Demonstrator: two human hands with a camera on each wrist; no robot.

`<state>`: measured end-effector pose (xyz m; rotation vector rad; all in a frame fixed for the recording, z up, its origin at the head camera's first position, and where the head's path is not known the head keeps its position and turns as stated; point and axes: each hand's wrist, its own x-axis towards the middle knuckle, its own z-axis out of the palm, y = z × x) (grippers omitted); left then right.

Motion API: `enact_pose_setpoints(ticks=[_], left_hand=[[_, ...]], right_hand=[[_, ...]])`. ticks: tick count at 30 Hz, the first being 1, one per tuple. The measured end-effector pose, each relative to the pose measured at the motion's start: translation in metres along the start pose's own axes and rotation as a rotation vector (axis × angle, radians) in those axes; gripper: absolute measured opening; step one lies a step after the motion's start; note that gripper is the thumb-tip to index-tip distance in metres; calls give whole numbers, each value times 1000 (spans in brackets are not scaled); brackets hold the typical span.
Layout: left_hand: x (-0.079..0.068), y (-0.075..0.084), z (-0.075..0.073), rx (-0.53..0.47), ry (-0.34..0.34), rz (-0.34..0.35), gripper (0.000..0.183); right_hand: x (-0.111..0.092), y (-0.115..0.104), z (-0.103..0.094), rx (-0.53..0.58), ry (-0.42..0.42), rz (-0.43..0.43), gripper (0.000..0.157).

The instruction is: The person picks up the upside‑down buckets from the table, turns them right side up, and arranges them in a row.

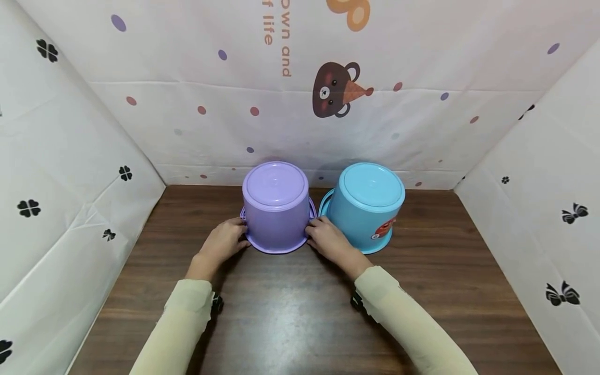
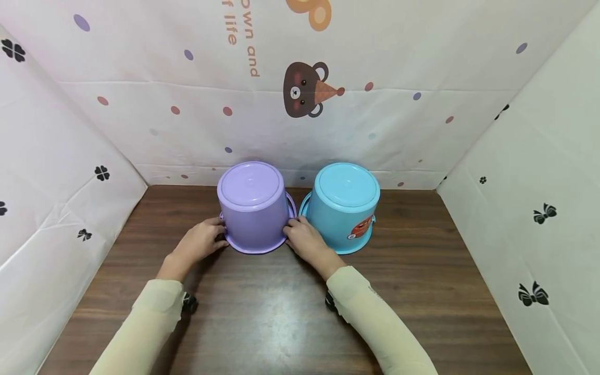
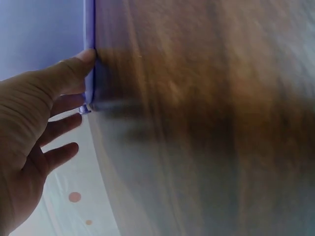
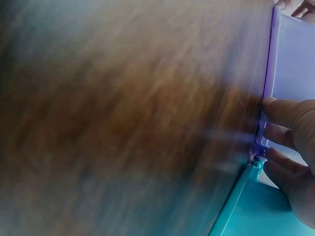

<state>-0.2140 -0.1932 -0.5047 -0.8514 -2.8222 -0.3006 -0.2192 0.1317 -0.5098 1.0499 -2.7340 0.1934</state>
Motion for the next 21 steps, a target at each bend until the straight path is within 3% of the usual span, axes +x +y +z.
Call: enact_pose_setpoints(ticks=[9,21], left_hand=[[2,-2,0,-17,-24,4,17],[-1,-2,6,17,75,21,9]], right_hand=[[2,0,0,-21,-13,25,13],[2,1,-1,-3,7,17,16]])
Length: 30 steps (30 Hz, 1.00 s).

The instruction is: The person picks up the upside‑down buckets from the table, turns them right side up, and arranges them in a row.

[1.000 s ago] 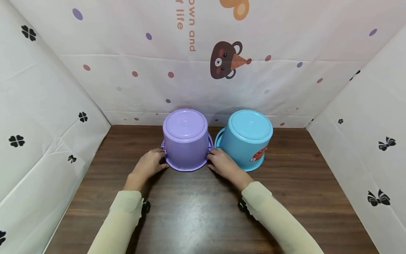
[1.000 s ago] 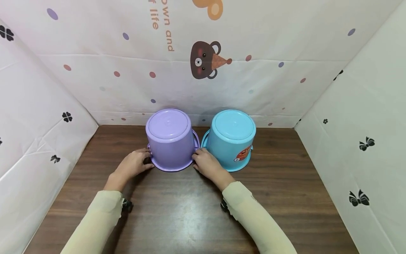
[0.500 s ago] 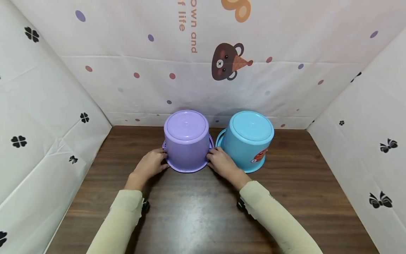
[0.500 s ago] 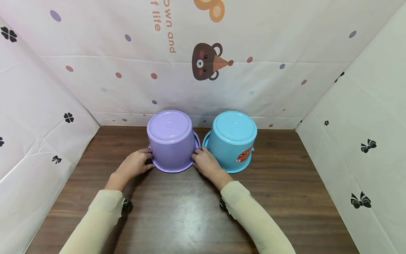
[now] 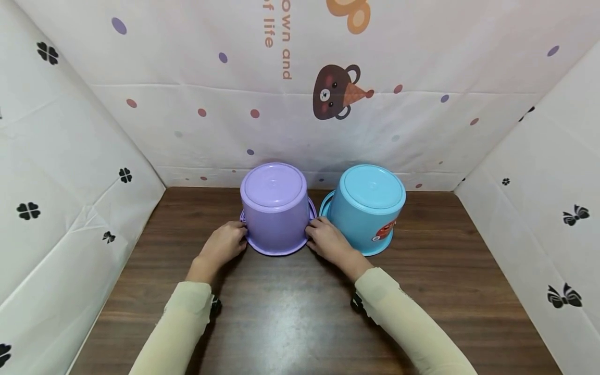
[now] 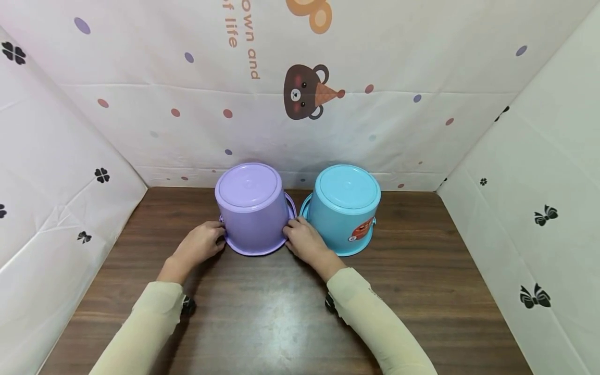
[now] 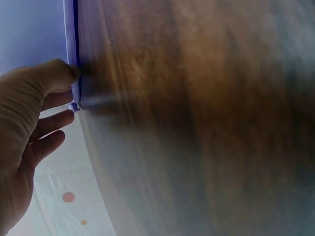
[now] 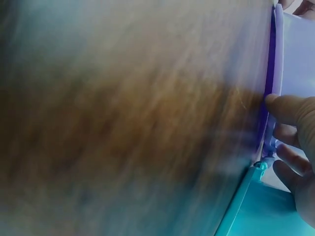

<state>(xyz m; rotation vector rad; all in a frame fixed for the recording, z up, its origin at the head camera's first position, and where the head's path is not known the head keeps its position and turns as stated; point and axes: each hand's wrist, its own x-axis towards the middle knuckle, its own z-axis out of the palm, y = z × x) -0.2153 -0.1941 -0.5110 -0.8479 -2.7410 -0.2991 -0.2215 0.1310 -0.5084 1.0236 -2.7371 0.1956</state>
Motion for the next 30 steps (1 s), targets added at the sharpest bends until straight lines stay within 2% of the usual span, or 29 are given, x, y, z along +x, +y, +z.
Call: enact_pose_setpoints(ticks=[7,13,18,24,30], left_hand=[[-2,-2,-2,-15,22,28,10],[-4,-3,-1,-36,26,33,13],[-6,-1,-7,-63,22,-9,16],[-8,4,-11,-120,50,-74,22],[-13,5,-5,-194,128,-100,25]], right_hand=[[-1,1,-1,10,36,-29,18],[-2,2,-3,43,108,-66,17],[-2,3,-4,75,171,-92,17],[-2,5,-7,122,221,-114,19],[-6,5,-8,176,253,-138,19]])
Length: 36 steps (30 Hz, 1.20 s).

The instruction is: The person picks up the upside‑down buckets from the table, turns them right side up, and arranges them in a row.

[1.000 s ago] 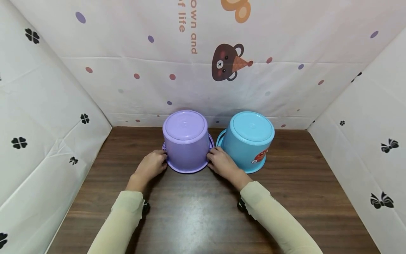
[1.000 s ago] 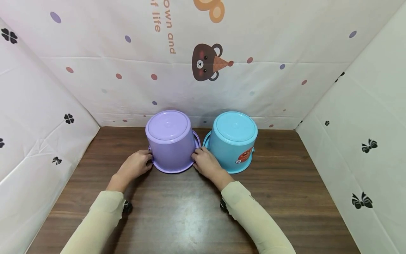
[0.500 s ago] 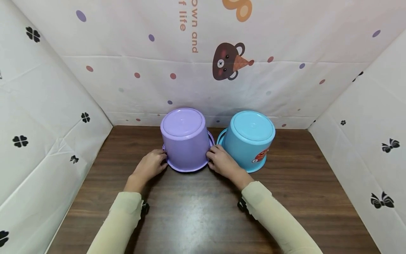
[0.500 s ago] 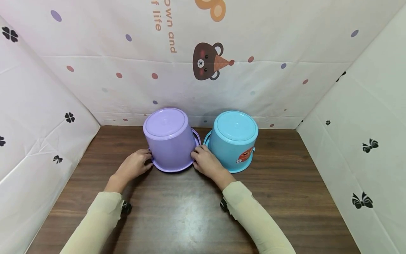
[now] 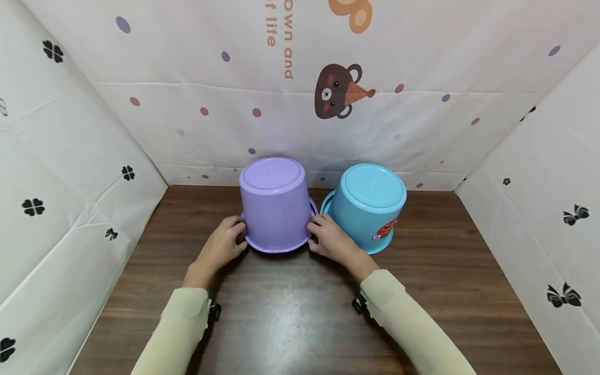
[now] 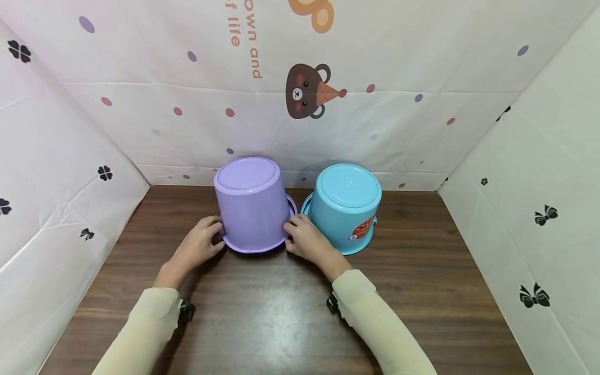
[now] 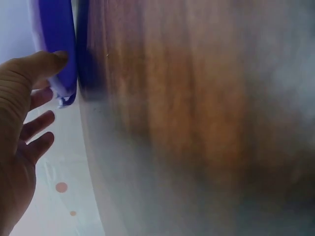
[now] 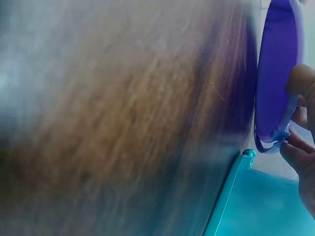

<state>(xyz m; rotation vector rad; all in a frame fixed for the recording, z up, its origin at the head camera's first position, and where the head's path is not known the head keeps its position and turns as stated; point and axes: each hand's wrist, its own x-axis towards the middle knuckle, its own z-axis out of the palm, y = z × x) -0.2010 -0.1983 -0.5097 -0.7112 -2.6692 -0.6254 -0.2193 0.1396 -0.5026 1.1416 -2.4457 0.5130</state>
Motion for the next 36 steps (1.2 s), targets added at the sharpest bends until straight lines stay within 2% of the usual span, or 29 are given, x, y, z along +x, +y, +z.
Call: enact_pose_setpoints(ticks=[5,14,23,36], left_hand=[[-2,1,3,-81,74,-25,26],[0,3,8,-144,166,-31,32],[3,5,8,-155,206,-23,32],[1,6,10,-193,306,11,29]], right_hand=[[-2,-1,0,18,18,21,20],[-5,-2,-3,24,32,47,19],[-8,-3,-11,113,55,76,18],[-10,-4,-13,157,80,85,19]])
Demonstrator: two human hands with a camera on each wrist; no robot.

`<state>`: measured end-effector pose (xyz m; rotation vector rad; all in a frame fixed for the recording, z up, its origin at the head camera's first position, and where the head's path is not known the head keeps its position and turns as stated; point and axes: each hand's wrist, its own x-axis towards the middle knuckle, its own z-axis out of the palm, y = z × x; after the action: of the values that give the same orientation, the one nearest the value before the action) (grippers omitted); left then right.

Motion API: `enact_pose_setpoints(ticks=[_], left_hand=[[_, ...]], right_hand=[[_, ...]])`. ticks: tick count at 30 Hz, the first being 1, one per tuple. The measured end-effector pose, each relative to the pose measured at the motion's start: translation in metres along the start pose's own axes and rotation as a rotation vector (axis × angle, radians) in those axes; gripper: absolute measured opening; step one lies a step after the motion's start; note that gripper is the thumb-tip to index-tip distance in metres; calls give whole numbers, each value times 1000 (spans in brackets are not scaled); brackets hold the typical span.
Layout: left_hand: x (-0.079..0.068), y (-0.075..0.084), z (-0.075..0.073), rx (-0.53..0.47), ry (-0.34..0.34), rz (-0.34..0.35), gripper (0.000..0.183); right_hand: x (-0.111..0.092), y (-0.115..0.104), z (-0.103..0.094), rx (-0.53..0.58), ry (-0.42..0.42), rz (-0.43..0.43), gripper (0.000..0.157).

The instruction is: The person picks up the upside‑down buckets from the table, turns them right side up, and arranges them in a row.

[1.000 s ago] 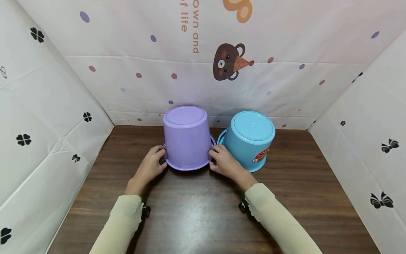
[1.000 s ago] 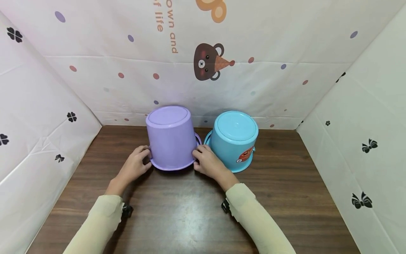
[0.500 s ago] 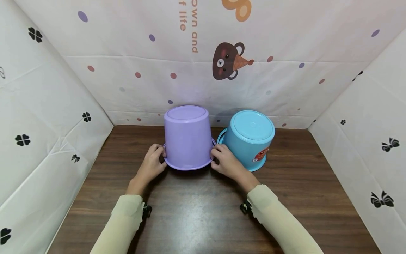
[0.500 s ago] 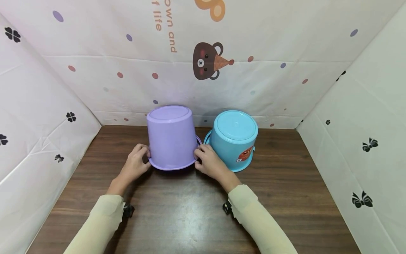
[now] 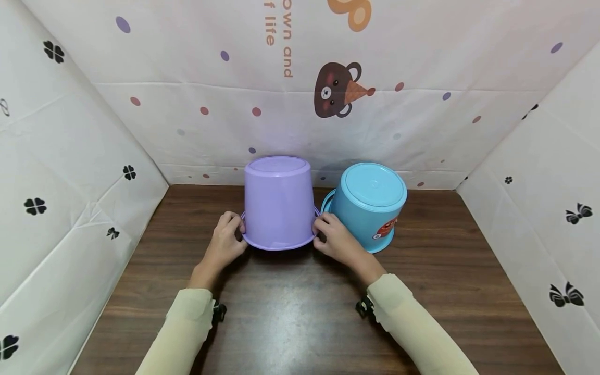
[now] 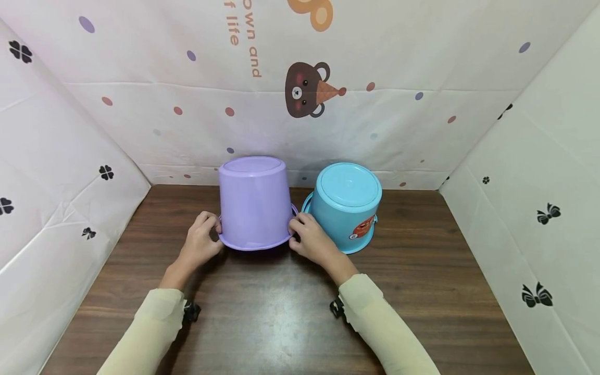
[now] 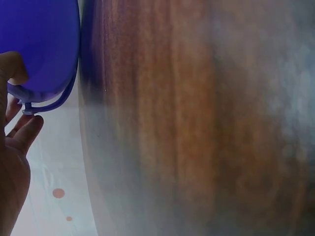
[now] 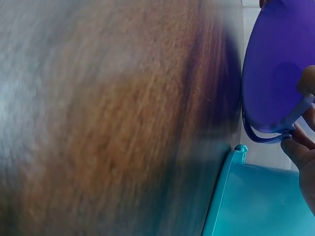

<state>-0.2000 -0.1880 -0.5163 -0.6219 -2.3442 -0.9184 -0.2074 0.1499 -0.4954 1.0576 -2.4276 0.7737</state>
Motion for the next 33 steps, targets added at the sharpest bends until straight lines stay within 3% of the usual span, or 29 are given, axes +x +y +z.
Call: enact_pose_setpoints(ticks=[12,19,33], left_hand=[[1,6,-2,-13,39,-1,28],[3,9,-3,-23,73,35,30],[0,13,-4,-70,121,68,25]], right_hand=[[-2,1,-1,59,13,59,17],[-3,2,-2,103,50,75,19],[-4,0,2,48,79,88,25]])
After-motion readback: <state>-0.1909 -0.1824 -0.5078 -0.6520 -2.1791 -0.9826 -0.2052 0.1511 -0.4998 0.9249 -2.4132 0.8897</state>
